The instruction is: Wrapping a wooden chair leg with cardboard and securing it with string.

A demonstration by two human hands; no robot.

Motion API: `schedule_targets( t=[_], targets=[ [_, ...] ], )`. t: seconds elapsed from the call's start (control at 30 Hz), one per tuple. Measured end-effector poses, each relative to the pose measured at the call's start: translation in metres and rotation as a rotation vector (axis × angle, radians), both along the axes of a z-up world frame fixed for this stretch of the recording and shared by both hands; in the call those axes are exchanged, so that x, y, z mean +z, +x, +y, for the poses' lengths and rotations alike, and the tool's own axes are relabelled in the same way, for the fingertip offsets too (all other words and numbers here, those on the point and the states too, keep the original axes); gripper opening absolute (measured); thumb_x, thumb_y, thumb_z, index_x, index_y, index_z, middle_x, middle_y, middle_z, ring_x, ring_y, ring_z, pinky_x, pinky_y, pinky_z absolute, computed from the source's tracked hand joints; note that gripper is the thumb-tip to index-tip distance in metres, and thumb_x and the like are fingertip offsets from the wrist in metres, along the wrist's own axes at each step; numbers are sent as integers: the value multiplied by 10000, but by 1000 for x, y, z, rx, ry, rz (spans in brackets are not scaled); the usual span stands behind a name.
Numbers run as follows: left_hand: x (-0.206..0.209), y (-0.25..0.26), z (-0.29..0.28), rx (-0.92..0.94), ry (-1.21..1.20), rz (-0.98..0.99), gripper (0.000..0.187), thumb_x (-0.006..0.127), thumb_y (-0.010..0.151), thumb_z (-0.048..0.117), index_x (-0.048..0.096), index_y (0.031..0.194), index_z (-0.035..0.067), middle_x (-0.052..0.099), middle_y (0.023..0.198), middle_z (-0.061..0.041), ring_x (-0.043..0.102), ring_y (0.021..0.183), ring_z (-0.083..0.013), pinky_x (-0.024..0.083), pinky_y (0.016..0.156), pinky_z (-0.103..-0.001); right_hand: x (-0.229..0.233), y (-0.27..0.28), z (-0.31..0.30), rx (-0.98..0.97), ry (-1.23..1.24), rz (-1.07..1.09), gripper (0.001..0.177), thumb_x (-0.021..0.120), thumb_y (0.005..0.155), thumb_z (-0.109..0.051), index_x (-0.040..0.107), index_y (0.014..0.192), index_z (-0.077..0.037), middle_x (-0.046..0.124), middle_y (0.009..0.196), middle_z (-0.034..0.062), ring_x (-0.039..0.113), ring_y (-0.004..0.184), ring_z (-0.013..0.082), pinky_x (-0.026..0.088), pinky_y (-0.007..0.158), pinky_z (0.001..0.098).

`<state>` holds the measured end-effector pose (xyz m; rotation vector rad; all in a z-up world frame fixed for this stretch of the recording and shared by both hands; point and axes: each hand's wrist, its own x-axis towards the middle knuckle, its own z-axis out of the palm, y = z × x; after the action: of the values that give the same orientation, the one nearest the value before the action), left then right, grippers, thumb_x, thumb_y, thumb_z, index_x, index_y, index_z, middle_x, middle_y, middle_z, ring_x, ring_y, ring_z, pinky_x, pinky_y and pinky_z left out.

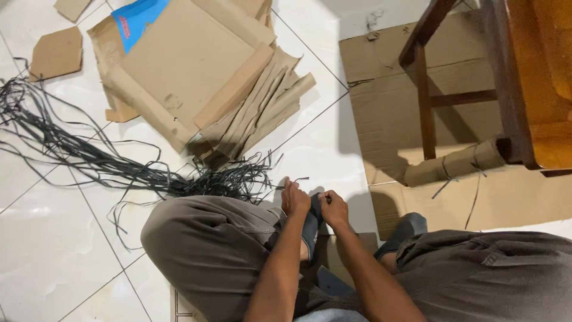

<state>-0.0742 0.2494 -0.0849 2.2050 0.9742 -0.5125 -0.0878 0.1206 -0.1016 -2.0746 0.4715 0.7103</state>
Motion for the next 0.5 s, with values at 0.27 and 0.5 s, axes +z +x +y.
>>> schedule_targets(
  t=[0.27,0.5],
  targets=[
    [-3,-5,-6,-177,76,-63,513,601,979,235,521,1449,45,473,1541,-53,525,1293,-347,477,1047,-479,-7,4,-2,23,-45,-49,292,598,946,-397,734,1048,-159,767,1000,127,699,1077,399,552,919,524],
    [34,30,-48,-352,48,-824,254,705,859,117,780,1081,20,759,1125,-139,691,1012,-365,521,949,-445,12,13,-16,-170,-1,-194,216,600,952,-309,724,1118,-248,762,1078,115,701,1077,382,552,921,497]
  ],
)
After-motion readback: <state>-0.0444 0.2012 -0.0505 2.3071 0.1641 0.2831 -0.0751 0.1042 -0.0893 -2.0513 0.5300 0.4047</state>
